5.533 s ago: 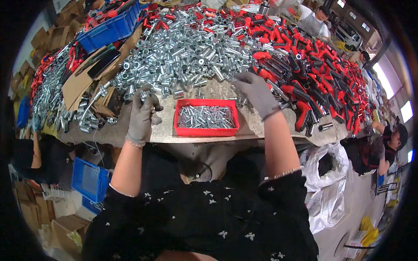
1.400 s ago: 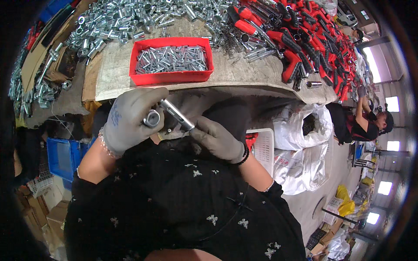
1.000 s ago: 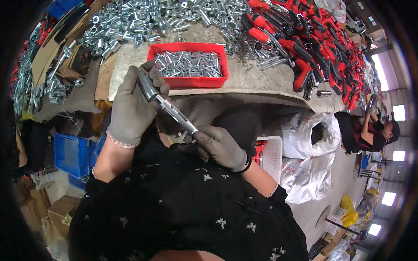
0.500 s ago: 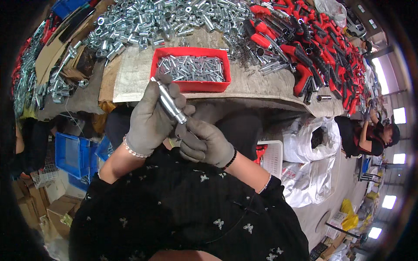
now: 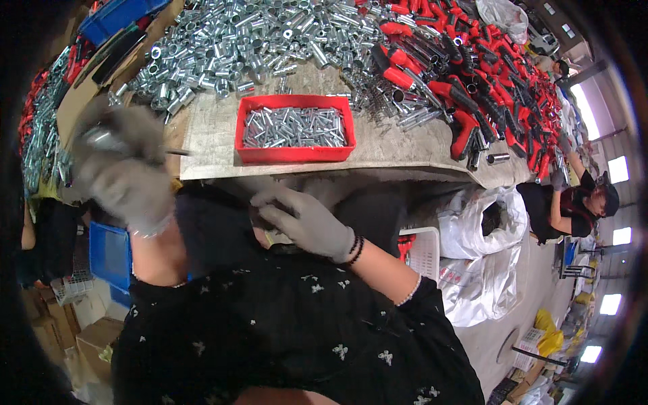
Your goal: The person assembles hand tools by retrieving metal pins from a tray, inserting springs and metal components into tool bodies, and fitting handles onto the assembled tools by hand.
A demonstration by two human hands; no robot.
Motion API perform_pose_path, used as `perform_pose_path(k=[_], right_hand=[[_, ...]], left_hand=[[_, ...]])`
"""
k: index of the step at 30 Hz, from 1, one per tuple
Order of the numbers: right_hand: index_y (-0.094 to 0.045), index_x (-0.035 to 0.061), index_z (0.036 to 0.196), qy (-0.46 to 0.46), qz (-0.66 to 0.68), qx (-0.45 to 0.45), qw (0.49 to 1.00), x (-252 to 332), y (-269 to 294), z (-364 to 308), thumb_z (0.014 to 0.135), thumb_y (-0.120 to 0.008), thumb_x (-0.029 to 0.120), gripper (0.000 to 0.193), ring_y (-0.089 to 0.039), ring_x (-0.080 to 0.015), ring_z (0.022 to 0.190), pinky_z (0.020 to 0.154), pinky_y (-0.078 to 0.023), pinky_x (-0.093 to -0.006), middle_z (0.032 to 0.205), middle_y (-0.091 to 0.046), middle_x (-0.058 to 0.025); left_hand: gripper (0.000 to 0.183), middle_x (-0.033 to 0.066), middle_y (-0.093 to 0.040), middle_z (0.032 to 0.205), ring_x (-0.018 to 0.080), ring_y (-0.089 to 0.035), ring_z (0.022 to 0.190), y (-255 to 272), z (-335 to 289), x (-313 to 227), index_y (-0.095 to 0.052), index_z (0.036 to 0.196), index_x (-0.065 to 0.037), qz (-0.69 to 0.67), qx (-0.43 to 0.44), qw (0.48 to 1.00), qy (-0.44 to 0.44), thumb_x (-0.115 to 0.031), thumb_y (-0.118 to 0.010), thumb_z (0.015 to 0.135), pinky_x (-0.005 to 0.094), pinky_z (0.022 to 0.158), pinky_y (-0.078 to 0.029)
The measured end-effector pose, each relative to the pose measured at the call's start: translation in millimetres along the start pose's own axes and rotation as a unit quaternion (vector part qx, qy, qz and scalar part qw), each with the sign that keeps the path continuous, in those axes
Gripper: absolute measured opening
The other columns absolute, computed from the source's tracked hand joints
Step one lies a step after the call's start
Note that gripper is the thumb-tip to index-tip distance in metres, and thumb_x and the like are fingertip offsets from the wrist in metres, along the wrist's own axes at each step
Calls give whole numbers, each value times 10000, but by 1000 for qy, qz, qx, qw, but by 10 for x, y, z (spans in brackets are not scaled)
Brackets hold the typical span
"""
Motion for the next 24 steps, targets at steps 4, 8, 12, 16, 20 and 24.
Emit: perform_pose_path(k=[4,8,12,16,20,24], right_hand=[[-638,5,1171,-92,59,-20,994,-71,-52,-182,983,-545,182,274,-639,-239,1045,940,-474,-333,1102,-678,-130],[-655,22,1168,13,-31,-92,995,-132,125,-238,953,-595,113,242,-635,-229,1045,940,-478,-336,1079,-678,-122],[-676,20,1112,36,130,-167,977,173,119,-364,920,-657,157,237,-654,-206,908,840,-513,-334,1003,-687,-109],[-687,-8,968,-12,-82,-135,987,-364,302,-286,900,-681,235,252,-658,-176,805,747,-520,-339,863,-694,-133],[-696,-3,960,-118,105,-25,987,-548,337,-359,1034,-451,448,519,-604,-114,766,679,-494,-300,827,-665,-42],[-692,9,1051,-115,184,-29,976,-529,336,-396,1061,-350,460,566,-612,-103,826,753,-501,-283,925,-684,-43]], left_hand=[[413,63,-563,866,200,-565,730,742,-89,642,-519,1290,-61,284,278,912,-103,-214,-605,916,329,697,-521],[219,177,-648,841,321,-662,781,443,-581,820,-621,1041,0,320,81,940,85,-198,-603,949,402,702,-516],[313,203,-651,931,359,-659,863,-184,-1268,338,-617,1075,-38,377,489,780,100,-287,-683,897,445,746,-512],[366,196,-649,972,343,-666,892,-74,-1470,655,-584,1124,-31,249,502,764,320,-285,-698,887,425,776,-509],[256,76,-634,785,109,-616,648,29,-1473,599,-597,1059,-33,172,425,720,521,-246,-658,930,279,583,-492],[205,46,-624,723,73,-575,568,-26,-1438,581,-593,998,-38,183,374,722,553,-231,-635,942,223,494,-445]])
Point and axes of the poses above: each hand's wrist, its own z-axis towards the middle knuckle, its own y-axis out of the back of the hand, x = y × z, the point moved 4 cm from there along z, towards the middle knuckle
